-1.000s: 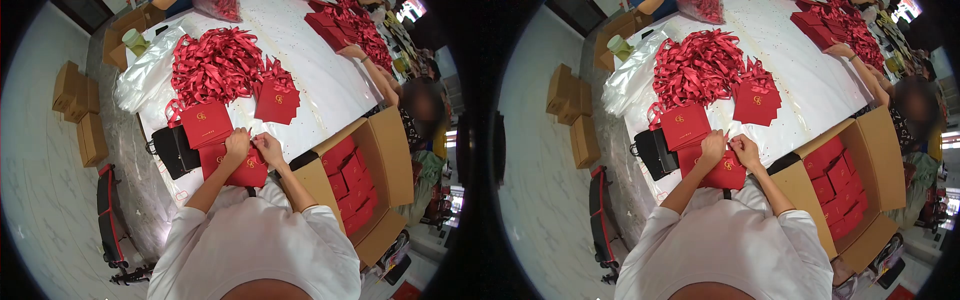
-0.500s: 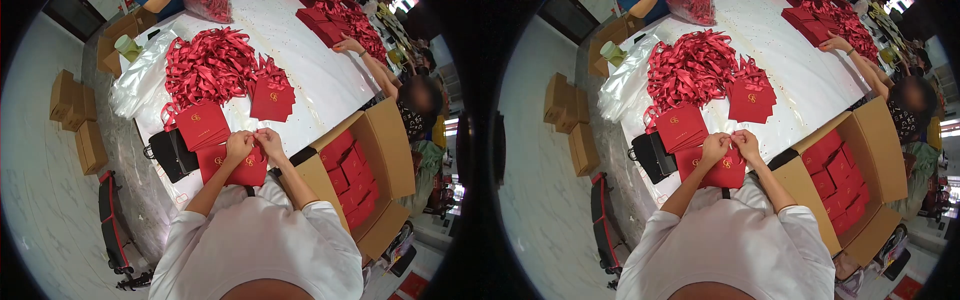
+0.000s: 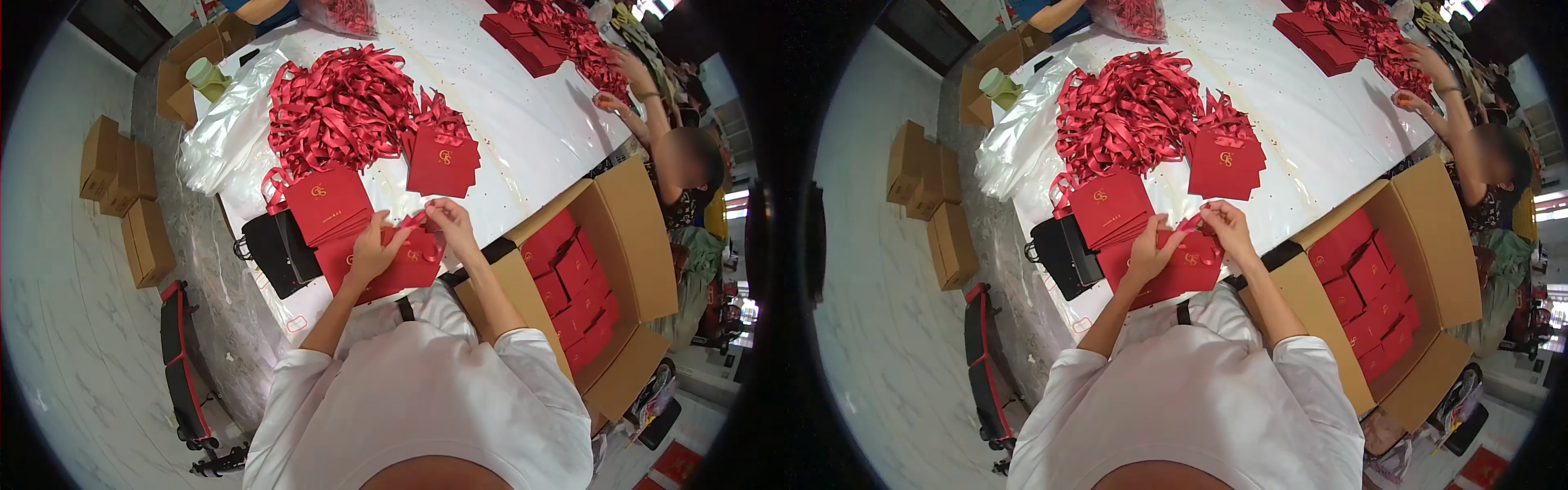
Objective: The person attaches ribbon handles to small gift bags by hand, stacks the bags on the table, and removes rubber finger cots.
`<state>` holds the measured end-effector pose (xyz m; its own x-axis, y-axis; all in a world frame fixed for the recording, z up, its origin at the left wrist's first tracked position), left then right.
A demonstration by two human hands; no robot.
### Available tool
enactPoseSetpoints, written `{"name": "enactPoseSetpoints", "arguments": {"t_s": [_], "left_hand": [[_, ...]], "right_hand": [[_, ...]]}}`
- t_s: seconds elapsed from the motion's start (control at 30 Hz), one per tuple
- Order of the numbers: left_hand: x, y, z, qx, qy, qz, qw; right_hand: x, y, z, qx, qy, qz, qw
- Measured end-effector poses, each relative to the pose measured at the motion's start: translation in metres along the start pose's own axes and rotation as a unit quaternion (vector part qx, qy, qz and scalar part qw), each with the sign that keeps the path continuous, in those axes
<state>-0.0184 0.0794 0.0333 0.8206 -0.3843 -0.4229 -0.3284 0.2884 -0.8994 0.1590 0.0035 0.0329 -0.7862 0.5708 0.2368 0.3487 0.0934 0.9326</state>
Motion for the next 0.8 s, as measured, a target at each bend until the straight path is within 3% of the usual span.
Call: {"name": "enactPoseSetpoints", "arguments": {"t_s": [0.03, 0.07, 0.13, 0.23, 0.37, 0.63, 0.7, 0.73, 0.8], "left_hand": [[-0.008, -0.007, -0.002, -0.041, 0.075, 0.07, 0.994], [-0.007, 0.001, -0.007, -0.041, 0.076, 0.07, 0.994], [0.001, 0.008, -0.016, -0.123, 0.193, -0.21, 0.951], [0.002, -0.004, -0.025, -0.122, 0.22, -0.172, 0.952], [-0.008, -0.03, -0.03, -0.108, 0.277, -0.071, 0.952], [-0.02, -0.047, -0.033, -0.144, 0.225, -0.106, 0.958], [-0.018, -0.038, -0.032, -0.172, 0.2, -0.14, 0.954], [-0.017, -0.029, -0.029, -0.167, 0.185, -0.174, 0.953], [-0.018, -0.014, -0.023, -0.14, 0.15, -0.234, 0.95]], "right_hand": [[-0.001, 0.006, 0.0, 0.006, -0.007, 0.02, 1.0], [-0.005, 0.003, 0.005, 0.008, -0.012, 0.037, 0.999], [-0.005, 0.008, 0.007, 0.018, -0.007, 0.016, 1.0], [-0.001, 0.007, 0.009, 0.009, -0.013, -0.009, 1.0], [-0.017, 0.001, 0.04, -0.077, -0.056, -0.088, 0.992], [-0.021, -0.007, 0.043, -0.087, 0.007, -0.124, 0.988], [-0.023, -0.001, 0.024, -0.103, -0.046, -0.154, 0.982], [-0.027, 0.005, 0.014, -0.074, -0.047, -0.225, 0.97], [-0.034, -0.003, 0.002, -0.027, 0.011, -0.207, 0.978]]}}
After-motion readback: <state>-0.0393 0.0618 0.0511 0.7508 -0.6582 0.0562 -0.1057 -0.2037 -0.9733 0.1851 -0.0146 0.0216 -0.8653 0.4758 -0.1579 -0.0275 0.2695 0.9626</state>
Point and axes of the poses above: each hand's wrist, its own z-axis towards the middle knuckle, its own x-axis out of the palm, y = z × x, the point moved 2 cm from there along z, towards the middle knuckle, and after that the axes turned 5 degrees about -y, right-handed, at the moved point
